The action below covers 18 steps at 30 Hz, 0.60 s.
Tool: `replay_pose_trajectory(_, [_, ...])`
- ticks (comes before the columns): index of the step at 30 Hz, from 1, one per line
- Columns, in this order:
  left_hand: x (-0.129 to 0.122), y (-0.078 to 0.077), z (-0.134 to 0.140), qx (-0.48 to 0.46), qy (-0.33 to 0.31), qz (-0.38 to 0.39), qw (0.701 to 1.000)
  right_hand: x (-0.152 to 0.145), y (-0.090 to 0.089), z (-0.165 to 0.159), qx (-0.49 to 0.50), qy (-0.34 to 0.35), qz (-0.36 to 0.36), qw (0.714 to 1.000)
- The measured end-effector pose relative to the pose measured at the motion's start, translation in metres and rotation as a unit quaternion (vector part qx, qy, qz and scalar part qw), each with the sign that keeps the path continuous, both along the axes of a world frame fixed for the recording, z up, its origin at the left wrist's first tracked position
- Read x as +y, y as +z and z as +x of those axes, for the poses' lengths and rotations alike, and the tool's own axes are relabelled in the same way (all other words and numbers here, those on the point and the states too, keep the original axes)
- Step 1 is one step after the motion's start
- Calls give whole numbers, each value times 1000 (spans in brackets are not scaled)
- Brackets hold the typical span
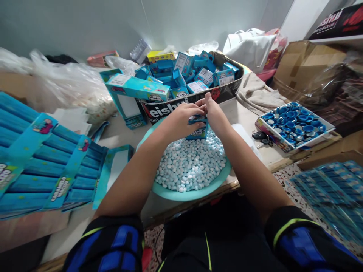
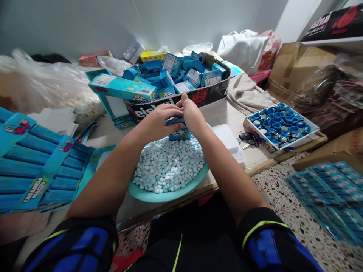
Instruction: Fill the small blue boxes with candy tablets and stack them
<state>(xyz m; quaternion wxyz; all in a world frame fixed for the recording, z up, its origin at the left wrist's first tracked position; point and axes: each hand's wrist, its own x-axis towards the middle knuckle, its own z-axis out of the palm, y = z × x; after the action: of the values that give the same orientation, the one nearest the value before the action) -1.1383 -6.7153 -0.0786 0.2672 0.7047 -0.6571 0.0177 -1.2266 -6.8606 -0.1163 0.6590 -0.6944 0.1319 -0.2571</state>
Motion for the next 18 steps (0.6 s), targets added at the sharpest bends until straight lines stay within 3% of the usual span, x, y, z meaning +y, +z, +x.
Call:
replay_pose_trajectory(8, [0, 3, -3, -13, -6, -5, 1000, 7, 8, -3, 1, 3, 18, 1000])
replay_pose_trajectory(18, [1, 1, -7, -30, -9, 23, 999, 6, 5, -3, -25, 11, -29, 999])
